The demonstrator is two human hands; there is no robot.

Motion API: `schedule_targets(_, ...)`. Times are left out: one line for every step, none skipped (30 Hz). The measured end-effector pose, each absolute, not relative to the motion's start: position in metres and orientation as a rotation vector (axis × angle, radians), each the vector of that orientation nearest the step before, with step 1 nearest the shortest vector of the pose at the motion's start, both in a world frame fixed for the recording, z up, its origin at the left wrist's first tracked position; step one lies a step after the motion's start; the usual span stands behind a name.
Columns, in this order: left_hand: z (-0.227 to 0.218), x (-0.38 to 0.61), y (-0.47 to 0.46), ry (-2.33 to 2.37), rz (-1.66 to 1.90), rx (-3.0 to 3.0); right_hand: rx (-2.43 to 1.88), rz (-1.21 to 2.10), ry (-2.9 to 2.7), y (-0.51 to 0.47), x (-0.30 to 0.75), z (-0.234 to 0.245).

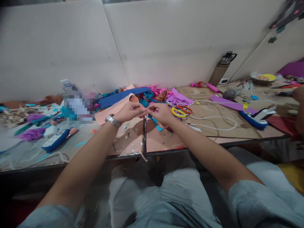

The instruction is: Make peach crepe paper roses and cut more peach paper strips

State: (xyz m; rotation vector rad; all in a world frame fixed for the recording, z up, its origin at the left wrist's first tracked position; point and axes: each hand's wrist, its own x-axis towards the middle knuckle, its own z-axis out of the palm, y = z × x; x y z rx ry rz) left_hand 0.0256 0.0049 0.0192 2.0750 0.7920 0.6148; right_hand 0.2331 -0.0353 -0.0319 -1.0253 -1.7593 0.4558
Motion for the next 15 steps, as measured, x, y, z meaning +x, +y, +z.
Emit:
schedule_targets(0.019,0.025,0.006,0.795,0.615,2.106,-1.032,0.454,-1.758,-0.036,0.233,-0.031)
schedule_targets(0.019,0.024,0.007,0.796,0.613,2.131,-1.039,0.454,-1.759,-0.036,0.233,-0.031)
schedule_targets(0.018,0.022,0.009,0.794,0.609,2.148,-1.045,0.458,-1.761,-0.036,0.234,-0.031)
schedule_targets(0.018,0.021,0.010,0.789,0.606,2.156,-1.048,0.462,-1.762,-0.036,0.234,-0.030)
schedule_targets(0.017,0.020,0.012,0.785,0.601,2.159,-1.049,0.468,-1.763,-0.036,0.234,-0.030)
schedule_targets(0.016,0.019,0.014,0.783,0.598,2.160,-1.052,0.472,-1.761,-0.036,0.235,-0.030)
schedule_targets(0.015,0.018,0.016,0.786,0.596,2.164,-1.060,0.474,-1.756,-0.036,0.235,-0.030)
schedule_targets(0.015,0.017,0.017,0.794,0.598,2.173,-1.072,0.475,-1.749,-0.035,0.235,-0.031)
schedule_targets(0.015,0.016,0.018,0.806,0.599,2.187,-1.085,0.476,-1.740,-0.035,0.235,-0.031)
schedule_targets(0.015,0.016,0.019,0.817,0.599,2.202,-1.095,0.478,-1.733,-0.035,0.235,-0.031)
schedule_targets(0.015,0.016,0.019,0.819,0.599,2.215,-1.101,0.480,-1.728,-0.035,0.235,-0.031)
schedule_targets(0.015,0.016,0.018,0.807,0.604,2.228,-1.101,0.480,-1.727,-0.034,0.235,-0.032)
schedule_targets(0.015,0.017,0.017,0.783,0.614,2.244,-1.096,0.478,-1.731,-0.034,0.235,-0.032)
schedule_targets(0.015,0.018,0.015,0.757,0.631,2.262,-1.089,0.471,-1.735,-0.034,0.235,-0.033)
schedule_targets(0.014,0.020,0.014,0.734,0.658,2.280,-1.082,0.466,-1.741,-0.033,0.235,-0.033)
